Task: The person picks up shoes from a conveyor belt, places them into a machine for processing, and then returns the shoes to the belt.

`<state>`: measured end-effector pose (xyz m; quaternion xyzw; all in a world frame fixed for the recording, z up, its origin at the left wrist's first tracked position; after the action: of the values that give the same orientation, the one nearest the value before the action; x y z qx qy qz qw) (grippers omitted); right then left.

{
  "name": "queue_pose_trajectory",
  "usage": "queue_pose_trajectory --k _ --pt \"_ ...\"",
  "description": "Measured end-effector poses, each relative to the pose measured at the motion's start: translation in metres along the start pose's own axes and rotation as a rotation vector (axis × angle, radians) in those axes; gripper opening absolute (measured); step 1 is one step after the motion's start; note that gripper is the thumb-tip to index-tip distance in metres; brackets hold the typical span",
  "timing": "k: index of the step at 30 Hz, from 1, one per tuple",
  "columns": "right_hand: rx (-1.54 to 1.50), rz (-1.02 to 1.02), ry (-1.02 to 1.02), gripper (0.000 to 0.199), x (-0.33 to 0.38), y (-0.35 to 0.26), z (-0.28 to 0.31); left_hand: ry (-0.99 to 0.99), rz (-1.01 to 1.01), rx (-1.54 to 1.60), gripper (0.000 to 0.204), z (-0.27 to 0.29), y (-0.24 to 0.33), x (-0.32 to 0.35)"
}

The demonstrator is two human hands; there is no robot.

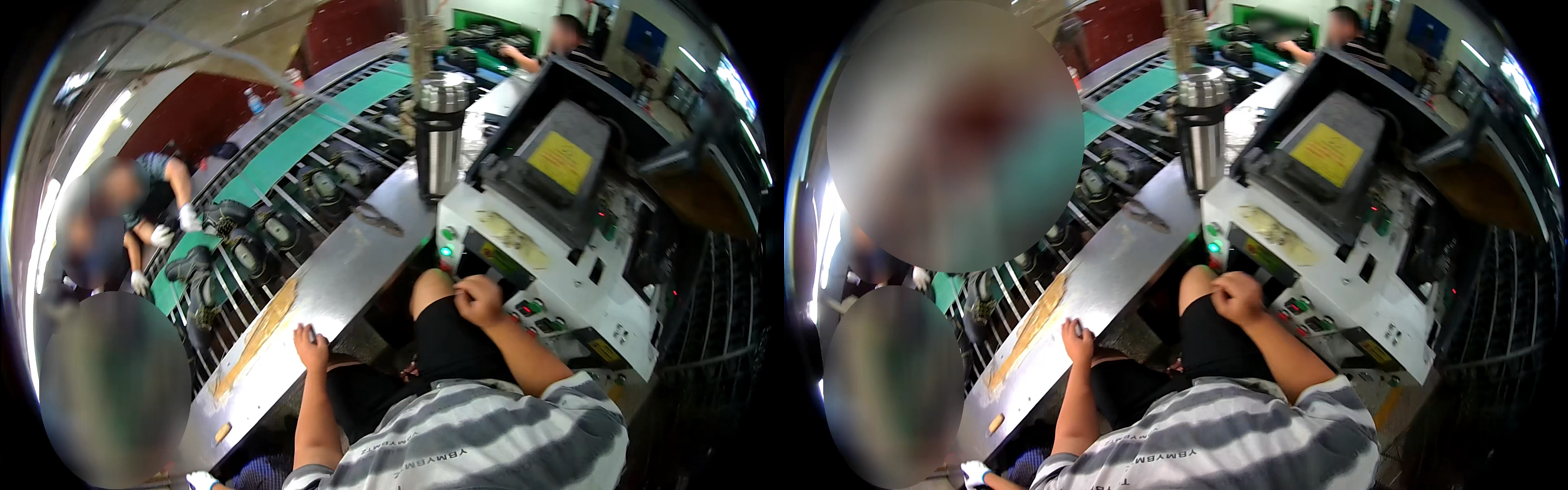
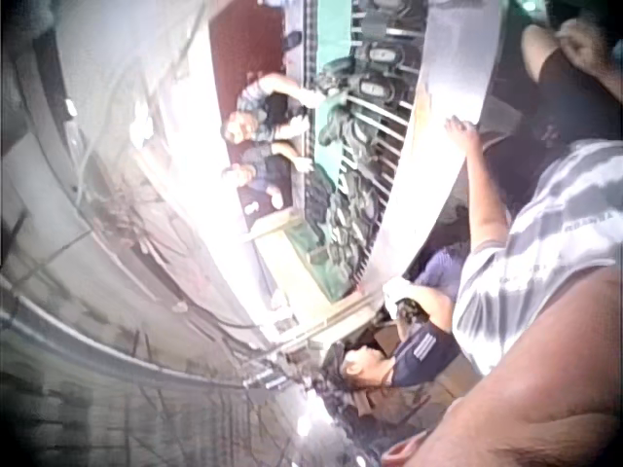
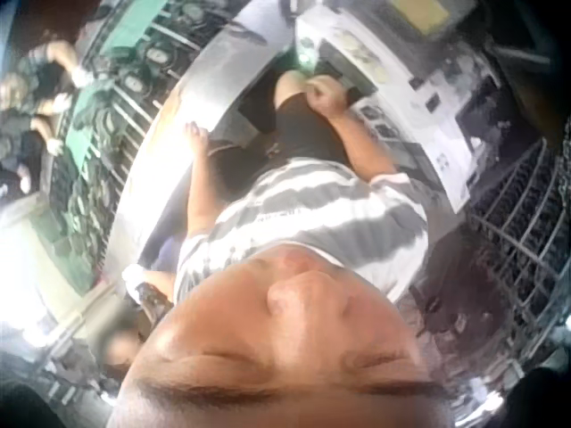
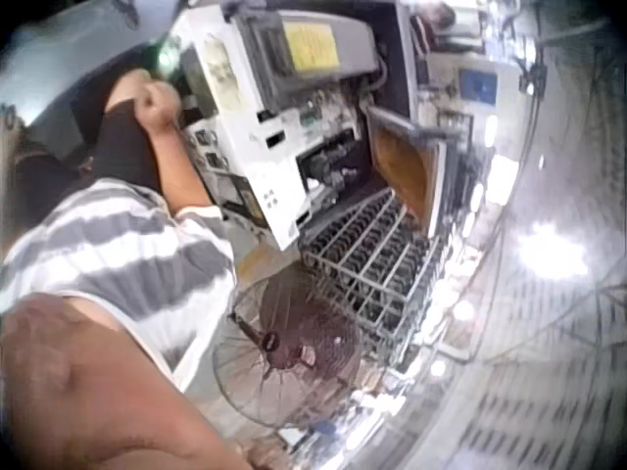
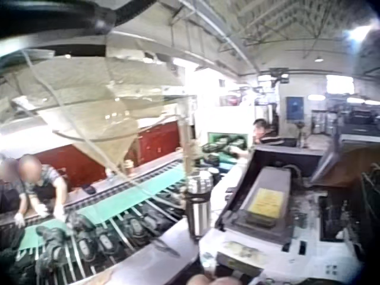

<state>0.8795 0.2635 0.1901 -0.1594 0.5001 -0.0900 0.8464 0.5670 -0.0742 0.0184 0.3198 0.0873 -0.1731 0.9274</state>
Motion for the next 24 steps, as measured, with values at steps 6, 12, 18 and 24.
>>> queue_pose_trajectory --k 6,12,18,24 --pt "1.047 -0.319 0.202 0.028 0.046 0.119 0.292 0.100 0.082 -0.107 0.029 0.001 0.014 0.007" --pt "1.103 -1.401 0.064 0.101 0.033 0.193 0.452 0.040 0.105 -0.032 0.029 -0.002 0.008 0.002" --pt "1.052 -1.649 0.110 0.106 0.040 0.221 0.447 0.045 0.096 0.057 0.030 -0.015 -0.018 -0.002" --pt "1.290 -1.175 0.448 0.090 0.033 0.132 0.405 0.068 0.115 0.065 0.031 -0.008 -0.014 0.002"
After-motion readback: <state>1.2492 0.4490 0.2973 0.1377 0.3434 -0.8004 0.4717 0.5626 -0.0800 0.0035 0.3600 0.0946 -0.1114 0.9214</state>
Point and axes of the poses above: each hand's wrist, its own x-axis away from the middle knuckle, its own z-axis out of the back of the hand, y = z × x, the point moved 4 cm from there along -x, towards the middle knuckle, and after that the axes turned 10 degrees about z, right-handed, at the moved point
